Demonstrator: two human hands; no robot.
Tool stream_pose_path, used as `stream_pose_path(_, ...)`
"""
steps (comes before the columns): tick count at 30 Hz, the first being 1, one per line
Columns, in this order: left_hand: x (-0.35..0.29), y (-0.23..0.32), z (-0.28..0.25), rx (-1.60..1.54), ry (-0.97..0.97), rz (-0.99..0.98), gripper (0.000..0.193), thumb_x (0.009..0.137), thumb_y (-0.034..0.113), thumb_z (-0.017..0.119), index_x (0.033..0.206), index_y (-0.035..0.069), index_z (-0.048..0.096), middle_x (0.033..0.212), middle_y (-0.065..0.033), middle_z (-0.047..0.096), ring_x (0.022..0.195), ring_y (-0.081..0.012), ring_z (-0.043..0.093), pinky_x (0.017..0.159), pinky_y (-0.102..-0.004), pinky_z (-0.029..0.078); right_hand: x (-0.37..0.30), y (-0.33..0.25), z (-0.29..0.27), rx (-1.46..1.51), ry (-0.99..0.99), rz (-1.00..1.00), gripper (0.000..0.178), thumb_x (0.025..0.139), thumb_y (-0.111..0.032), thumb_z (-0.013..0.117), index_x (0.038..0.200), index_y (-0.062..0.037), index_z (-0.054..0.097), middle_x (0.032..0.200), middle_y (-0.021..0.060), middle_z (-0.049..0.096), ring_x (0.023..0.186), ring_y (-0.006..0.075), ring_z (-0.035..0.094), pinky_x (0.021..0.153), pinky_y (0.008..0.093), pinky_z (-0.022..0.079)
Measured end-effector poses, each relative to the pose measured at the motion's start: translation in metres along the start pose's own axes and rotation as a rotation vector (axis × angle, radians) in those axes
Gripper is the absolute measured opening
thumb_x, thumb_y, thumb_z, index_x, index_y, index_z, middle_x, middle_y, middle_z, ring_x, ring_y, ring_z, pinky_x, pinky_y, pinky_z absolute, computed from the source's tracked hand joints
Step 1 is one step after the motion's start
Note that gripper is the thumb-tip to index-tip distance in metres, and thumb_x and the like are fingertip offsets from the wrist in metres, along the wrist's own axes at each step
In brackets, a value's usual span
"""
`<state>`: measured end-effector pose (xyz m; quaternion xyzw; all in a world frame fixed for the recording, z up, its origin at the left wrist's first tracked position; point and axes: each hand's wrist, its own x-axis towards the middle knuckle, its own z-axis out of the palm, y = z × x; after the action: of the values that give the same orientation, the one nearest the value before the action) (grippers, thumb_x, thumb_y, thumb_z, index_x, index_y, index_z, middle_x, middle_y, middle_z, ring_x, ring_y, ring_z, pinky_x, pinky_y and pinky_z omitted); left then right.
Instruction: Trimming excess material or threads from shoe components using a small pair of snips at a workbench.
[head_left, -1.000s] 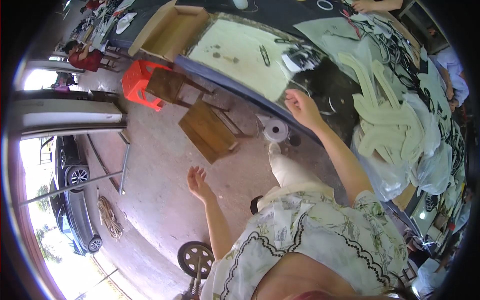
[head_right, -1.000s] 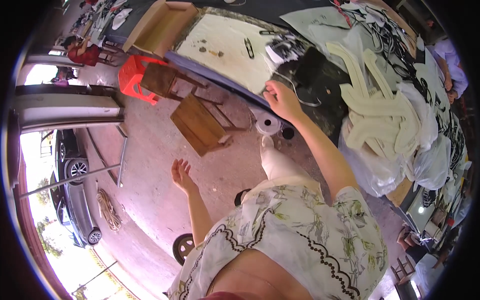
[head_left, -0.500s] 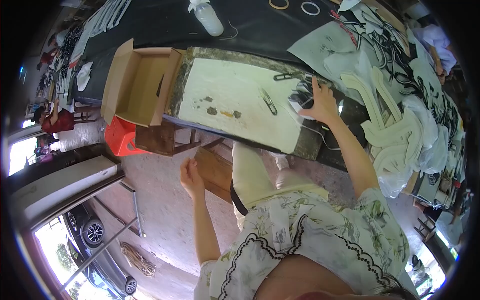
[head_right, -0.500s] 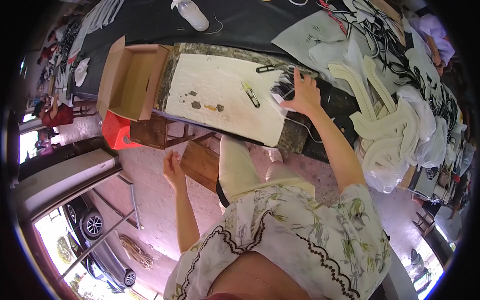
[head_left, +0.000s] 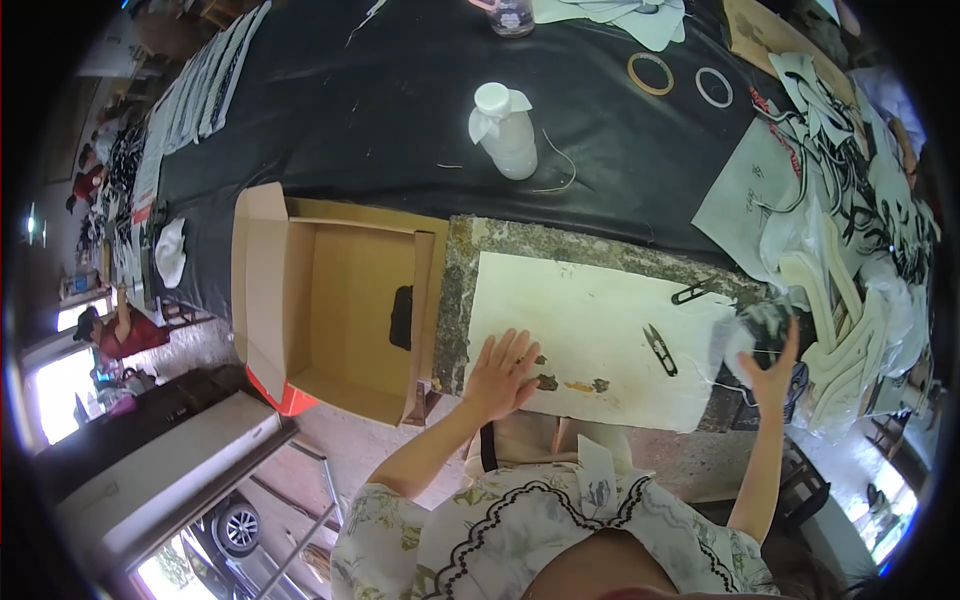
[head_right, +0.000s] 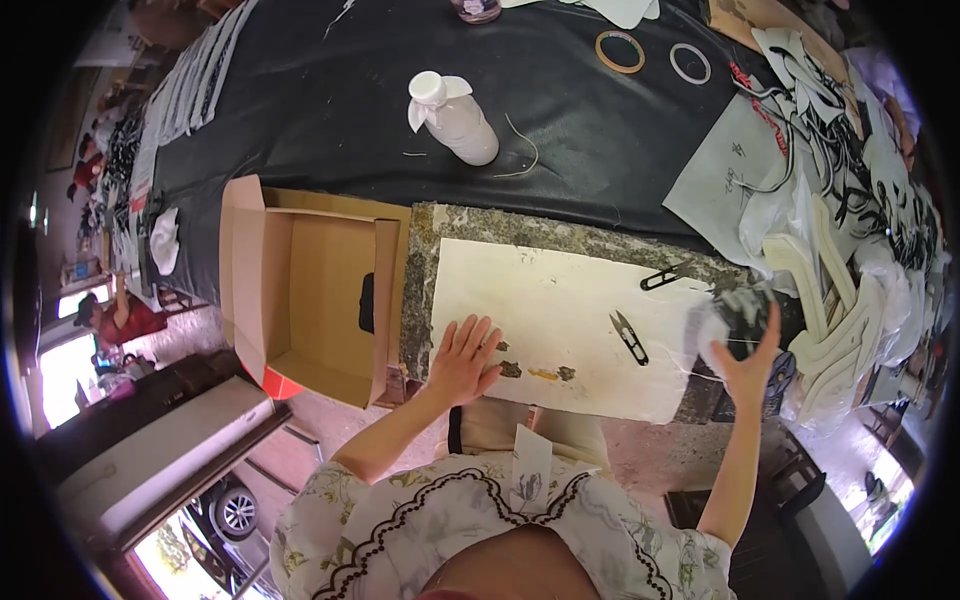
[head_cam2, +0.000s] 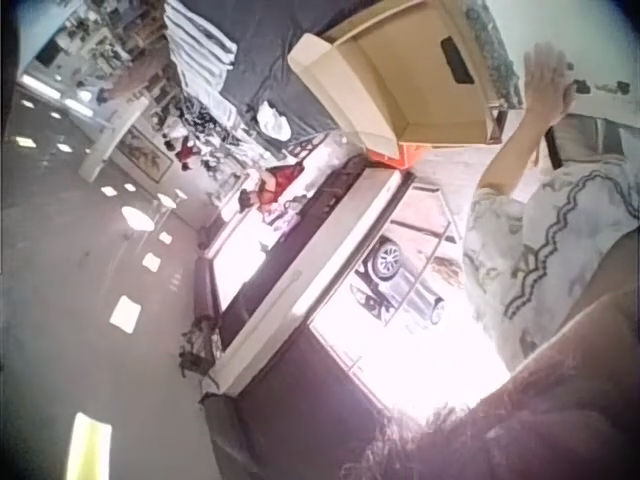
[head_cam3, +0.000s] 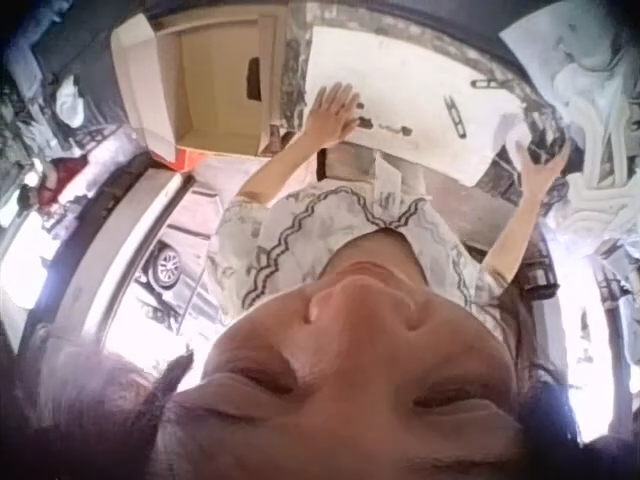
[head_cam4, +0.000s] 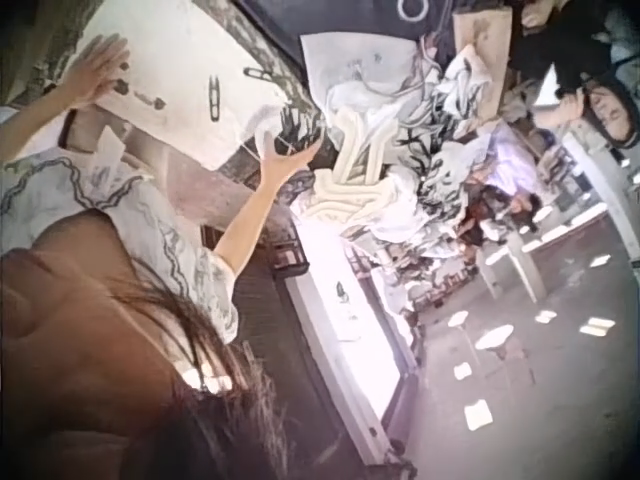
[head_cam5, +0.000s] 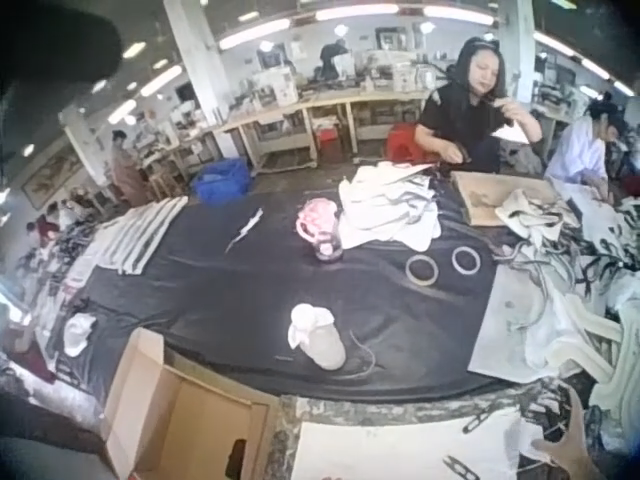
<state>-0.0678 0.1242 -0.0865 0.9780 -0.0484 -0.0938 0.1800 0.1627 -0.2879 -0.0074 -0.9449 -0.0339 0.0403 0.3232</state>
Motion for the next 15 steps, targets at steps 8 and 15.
stream_pose_path(8, -0.002, -0.010, 0.004, 0.112, 0.061, 0.153, 0.062, 0.093, 0.031, 0.054, 0.146, 0.004, 0.037, 0.153, -0.0170, 0.034, 0.142, -0.0362, 0.029, 0.115, -0.0573, 0.017, -0.100, -0.007, 0.167, 2.086, -0.117, 0.204, 0.086, 0.073, -0.069, 0.050, 0.140, -0.0163, 0.049, 0.142, 0.0086, 0.051, 0.126, 0.0360, 0.050, 0.103, 0.0597, 0.040)
stream_pose_path(15, -0.012, -0.014, -0.025, -0.684, 0.684, 0.163, 0.042, 0.089, -0.001, 0.058, 0.131, -0.003, 0.053, 0.128, -0.0187, 0.058, 0.117, -0.0315, 0.058, 0.096, -0.0354, 0.047, -0.145, -0.140, 0.231, 1.971, -0.554, 0.029, 0.071, 0.081, -0.056, 0.064, 0.131, -0.0066, 0.054, 0.121, 0.0124, 0.063, 0.107, 0.0270, 0.063, 0.092, 0.0447, 0.052)
